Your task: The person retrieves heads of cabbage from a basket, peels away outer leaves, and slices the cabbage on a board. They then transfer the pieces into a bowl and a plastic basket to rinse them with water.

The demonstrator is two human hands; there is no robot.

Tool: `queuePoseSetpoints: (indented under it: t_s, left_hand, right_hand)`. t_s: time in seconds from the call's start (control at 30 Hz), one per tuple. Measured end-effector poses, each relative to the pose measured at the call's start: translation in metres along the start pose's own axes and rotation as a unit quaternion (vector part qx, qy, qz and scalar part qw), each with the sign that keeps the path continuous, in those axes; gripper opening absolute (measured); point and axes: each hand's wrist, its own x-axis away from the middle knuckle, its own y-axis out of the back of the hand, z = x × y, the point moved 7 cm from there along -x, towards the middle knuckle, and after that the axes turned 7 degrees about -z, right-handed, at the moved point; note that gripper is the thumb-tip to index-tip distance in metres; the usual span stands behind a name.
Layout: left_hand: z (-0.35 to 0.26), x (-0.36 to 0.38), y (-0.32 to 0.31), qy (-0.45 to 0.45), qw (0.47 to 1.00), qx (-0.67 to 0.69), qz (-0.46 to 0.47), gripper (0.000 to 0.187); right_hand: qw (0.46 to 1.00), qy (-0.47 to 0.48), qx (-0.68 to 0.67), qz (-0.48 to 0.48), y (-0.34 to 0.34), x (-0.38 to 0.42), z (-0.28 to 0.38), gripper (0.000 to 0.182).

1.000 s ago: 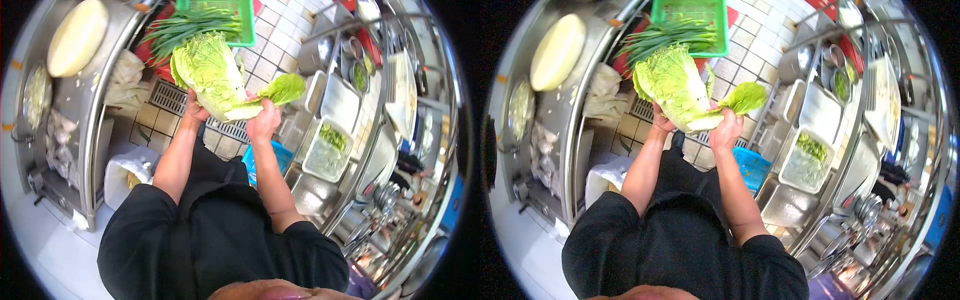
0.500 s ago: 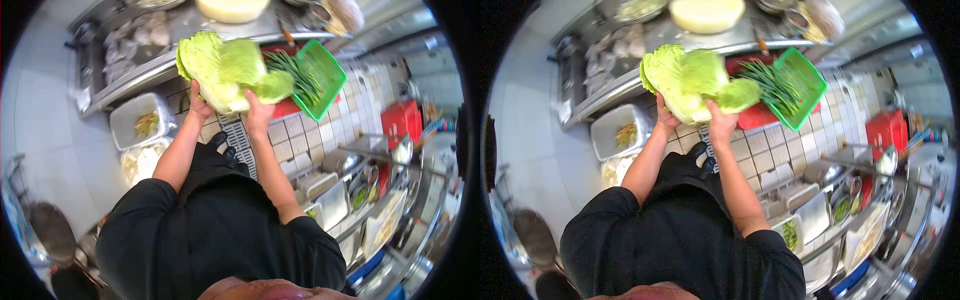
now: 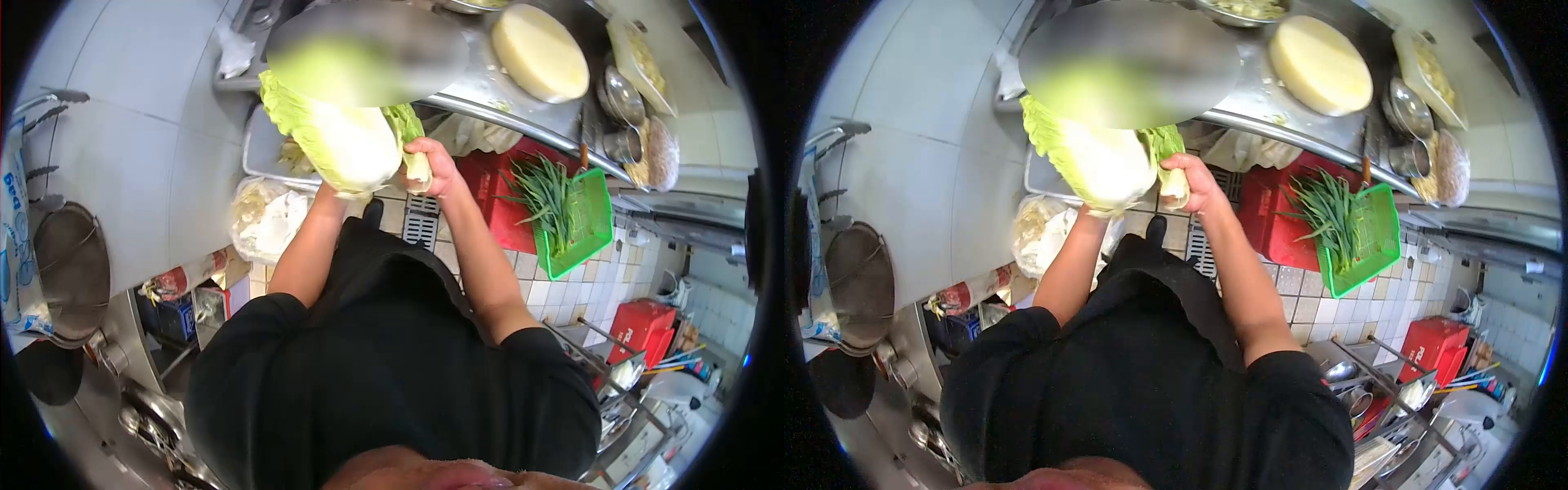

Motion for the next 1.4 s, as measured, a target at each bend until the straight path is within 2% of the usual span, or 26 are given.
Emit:
queuePoseSetpoints:
  t_s: [0.03, 0.13, 0.23, 0.27, 0.3, 0.33, 0.37, 0.43, 0.5, 0.53, 0.57, 0.6, 0.63, 0.67, 0.7, 0.8, 0.87, 0.93, 1.03, 1.07, 1.17, 1.2, 1.23, 1.27, 1.37, 1.4]
  left_hand:
    - [-0.014, 0.008, -0.02, -0.019, 1.0, 0.014, 0.005, 0.045]
    - [-0.067, 0.008, -0.033, -0.019, 0.98, 0.172, 0.101, 0.04]
    - [-0.12, 0.017, -0.015, -0.027, 0.957, 0.208, 0.202, 0.044]
    - [-0.142, 0.022, 0.018, -0.072, 0.971, 0.17, 0.15, 0.039]
    - [-0.156, 0.032, 0.02, -0.098, 0.972, 0.158, 0.145, 0.04]
    - [-0.166, 0.041, 0.02, -0.125, 0.971, 0.146, 0.141, 0.04]
    - [-0.176, 0.048, 0.02, -0.151, 0.97, 0.135, 0.139, 0.04]
    - [-0.193, 0.065, 0.032, -0.176, 0.964, 0.13, 0.149, 0.043]
    - [-0.204, 0.078, 0.047, -0.223, 0.964, 0.08, 0.122, 0.045]
    - [-0.206, 0.085, 0.051, -0.253, 0.963, 0.031, 0.086, 0.046]
    - [-0.201, 0.097, 0.061, -0.298, 0.952, -0.064, 0.005, 0.047]
    - [-0.201, 0.106, 0.068, -0.337, 0.926, -0.156, -0.076, 0.048]
    - [-0.198, 0.105, 0.076, -0.316, 0.942, -0.091, -0.066, 0.053]
    - [-0.193, 0.104, 0.085, -0.294, 0.954, -0.025, -0.055, 0.057]
    - [-0.186, 0.104, 0.096, -0.27, 0.961, 0.041, -0.044, 0.062]
    - [-0.165, 0.105, 0.103, -0.224, 0.97, 0.057, 0.072, 0.051]
    - [-0.152, 0.102, 0.102, -0.214, 0.971, 0.06, 0.087, 0.055]
    - [-0.141, 0.1, 0.101, -0.232, 0.97, 0.061, 0.04, 0.059]
    - [-0.136, 0.1, 0.102, -0.278, 0.956, 0.053, -0.078, 0.065]
    - [-0.135, 0.102, 0.101, -0.288, 0.95, 0.048, -0.107, 0.067]
    - [-0.133, 0.108, 0.087, -0.298, 0.942, 0.043, -0.148, 0.073]
    - [-0.13, 0.112, 0.077, -0.293, 0.944, 0.044, -0.144, 0.073]
    - [-0.129, 0.116, 0.067, -0.286, 0.947, 0.044, -0.139, 0.073]
    - [-0.129, 0.12, 0.057, -0.28, 0.95, 0.044, -0.133, 0.073]
    - [-0.141, 0.129, 0.026, -0.307, 0.946, 0.009, -0.107, 0.072]
    - [-0.144, 0.133, 0.018, -0.323, 0.941, -0.007, -0.098, 0.071]
  right_hand:
    - [0.981, 0.073, 0.112, -0.142, -0.003, -0.005, 0.009, 0.026]
    - [0.974, 0.113, 0.074, -0.181, 0.008, -0.039, 0.024, 0.018]
    - [0.957, 0.134, 0.142, -0.213, -0.006, -0.084, 0.022, 0.016]
    - [0.955, 0.136, 0.186, -0.189, -0.013, -0.109, 0.015, 0.02]
    - [0.949, 0.139, 0.229, -0.164, -0.021, -0.135, 0.006, 0.024]
    - [0.915, 0.141, 0.35, -0.143, -0.046, -0.151, -0.003, 0.045]
    - [0.852, 0.051, 0.487, -0.188, -0.055, -0.162, -0.01, 0.061]
    - [0.725, 0.103, 0.63, -0.26, -0.073, -0.182, -0.005, 0.065]
    - [0.861, -0.026, 0.456, -0.223, -0.079, -0.187, -0.046, 0.063]
    - [0.887, -0.045, 0.415, -0.196, -0.087, -0.184, -0.064, 0.063]
    - [0.91, -0.066, 0.373, -0.171, -0.095, -0.181, -0.081, 0.063]
    - [0.911, -0.039, 0.387, -0.139, -0.107, -0.177, -0.095, 0.063]
    - [0.911, -0.011, 0.399, -0.106, -0.12, -0.171, -0.104, 0.064]
    - [0.909, 0.052, 0.384, -0.156, -0.125, -0.162, -0.098, 0.043]
    - [0.922, 0.057, 0.344, -0.17, -0.119, -0.164, -0.099, 0.04]
    - [0.949, 0.071, 0.219, -0.215, -0.075, -0.178, -0.102, 0.034]
    - [0.956, -0.015, 0.212, -0.203, -0.049, -0.187, -0.122, 0.036]
    - [0.956, -0.108, 0.208, -0.179, -0.04, -0.182, -0.134, 0.038]
    - [0.958, -0.137, 0.211, -0.134, -0.061, -0.158, -0.121, 0.03]
    - [0.951, -0.119, 0.253, -0.136, -0.063, -0.152, -0.117, 0.031]
    - [0.9, -0.037, 0.406, -0.154, -0.042, -0.169, -0.099, 0.032]
    - [0.794, 0.034, 0.585, -0.162, -0.041, -0.172, -0.082, 0.034]
    - [0.651, 0.105, 0.735, -0.161, -0.046, -0.174, -0.064, 0.037]
    - [0.477, 0.171, 0.849, -0.152, -0.055, -0.176, -0.052, 0.039]
    - [0.506, 0.255, 0.803, -0.187, -0.059, -0.19, -0.03, 0.045]
    - [0.505, 0.189, 0.829, -0.151, -0.066, -0.196, -0.033, 0.058]
